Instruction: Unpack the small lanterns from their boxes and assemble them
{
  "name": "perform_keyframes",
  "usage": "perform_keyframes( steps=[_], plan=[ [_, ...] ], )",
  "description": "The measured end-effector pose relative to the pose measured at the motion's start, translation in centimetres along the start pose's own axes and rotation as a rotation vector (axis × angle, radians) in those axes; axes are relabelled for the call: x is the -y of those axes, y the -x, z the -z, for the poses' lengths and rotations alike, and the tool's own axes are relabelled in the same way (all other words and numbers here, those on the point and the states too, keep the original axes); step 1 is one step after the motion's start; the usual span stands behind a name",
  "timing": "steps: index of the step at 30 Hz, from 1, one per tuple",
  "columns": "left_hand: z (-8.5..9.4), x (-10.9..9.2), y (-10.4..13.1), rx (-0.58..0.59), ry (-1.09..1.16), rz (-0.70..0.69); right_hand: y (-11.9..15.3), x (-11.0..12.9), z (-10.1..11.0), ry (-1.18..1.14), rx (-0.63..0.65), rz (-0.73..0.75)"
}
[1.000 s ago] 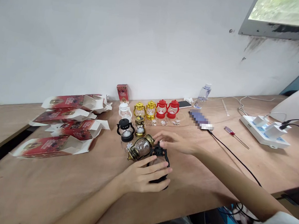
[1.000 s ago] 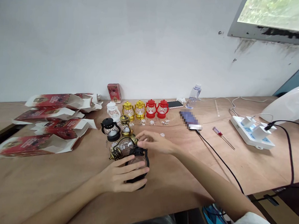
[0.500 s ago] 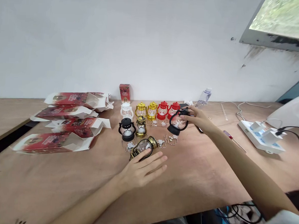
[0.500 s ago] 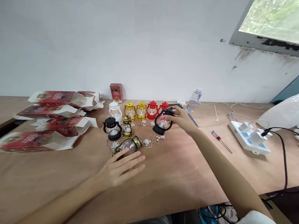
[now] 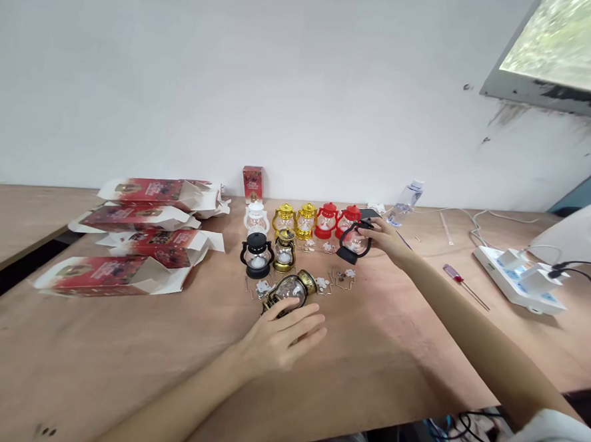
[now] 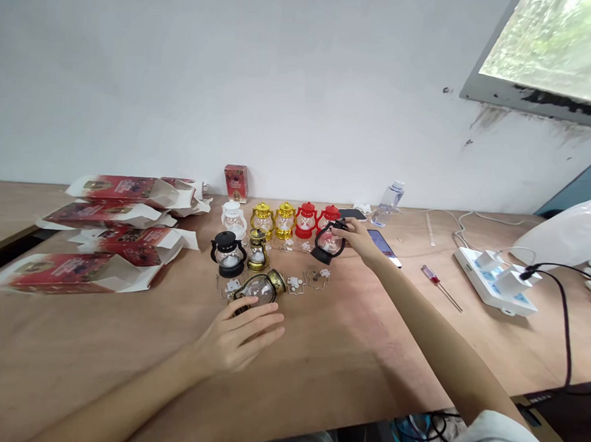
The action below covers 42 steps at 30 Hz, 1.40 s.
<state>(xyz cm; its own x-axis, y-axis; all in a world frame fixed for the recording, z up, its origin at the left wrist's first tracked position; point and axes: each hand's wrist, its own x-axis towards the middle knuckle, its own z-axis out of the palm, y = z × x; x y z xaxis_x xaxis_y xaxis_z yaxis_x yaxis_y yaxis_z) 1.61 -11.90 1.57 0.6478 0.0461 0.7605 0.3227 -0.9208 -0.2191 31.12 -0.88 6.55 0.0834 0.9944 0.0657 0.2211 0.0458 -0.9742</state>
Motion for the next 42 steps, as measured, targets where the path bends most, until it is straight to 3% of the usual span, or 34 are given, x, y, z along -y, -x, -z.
perform_keyframes(
  steps=[5,11,20,28,33,35,36,39,40,41,42],
  plan=[
    [0.1,-0.1,0.0,-0.001,0.005,0.013,0.0,0.3,-0.3,0.183,0.119,0.202],
    [0.3,-0.1,0.0,0.008,-0.004,0.001,0.6,-0.2,-0.5,0.329,0.216,0.291],
    [0.4,-0.1,-0.1,-0.002,0.011,0.001,0.9,-0.8,-0.2,0.281,0.237,0.266],
    [0.2,-0.2,0.0,-0.011,0.023,-0.003,1.4,-0.1,-0.9,0.155,0.411,0.256],
    [0.2,-0.2,0.0,-0.016,0.027,-0.013,1.1,0.1,-0.6,0.19,0.456,0.223],
    [0.3,-0.2,-0.1,-0.022,0.026,-0.013,1.2,0.1,-0.4,0.235,0.421,0.278],
    [0.3,-0.2,-0.1,-0.029,0.025,-0.016,1.4,0.2,-0.4,0.256,0.343,0.349],
    [0.3,-0.3,-0.2,-0.047,0.037,-0.028,2.5,1.0,-1.1,0.332,-0.076,0.684],
    [0.3,-0.4,-0.2,-0.051,0.047,-0.039,3.1,1.5,-1.6,0.384,-0.154,0.793],
    [0.4,-0.4,-0.2,-0.054,0.058,-0.055,3.9,2.0,-2.2,0.457,-0.154,0.88],
    [0.4,-0.5,-0.1,-0.05,0.066,-0.074,4.7,2.6,-3.1,0.551,-0.048,0.942]
  ],
)
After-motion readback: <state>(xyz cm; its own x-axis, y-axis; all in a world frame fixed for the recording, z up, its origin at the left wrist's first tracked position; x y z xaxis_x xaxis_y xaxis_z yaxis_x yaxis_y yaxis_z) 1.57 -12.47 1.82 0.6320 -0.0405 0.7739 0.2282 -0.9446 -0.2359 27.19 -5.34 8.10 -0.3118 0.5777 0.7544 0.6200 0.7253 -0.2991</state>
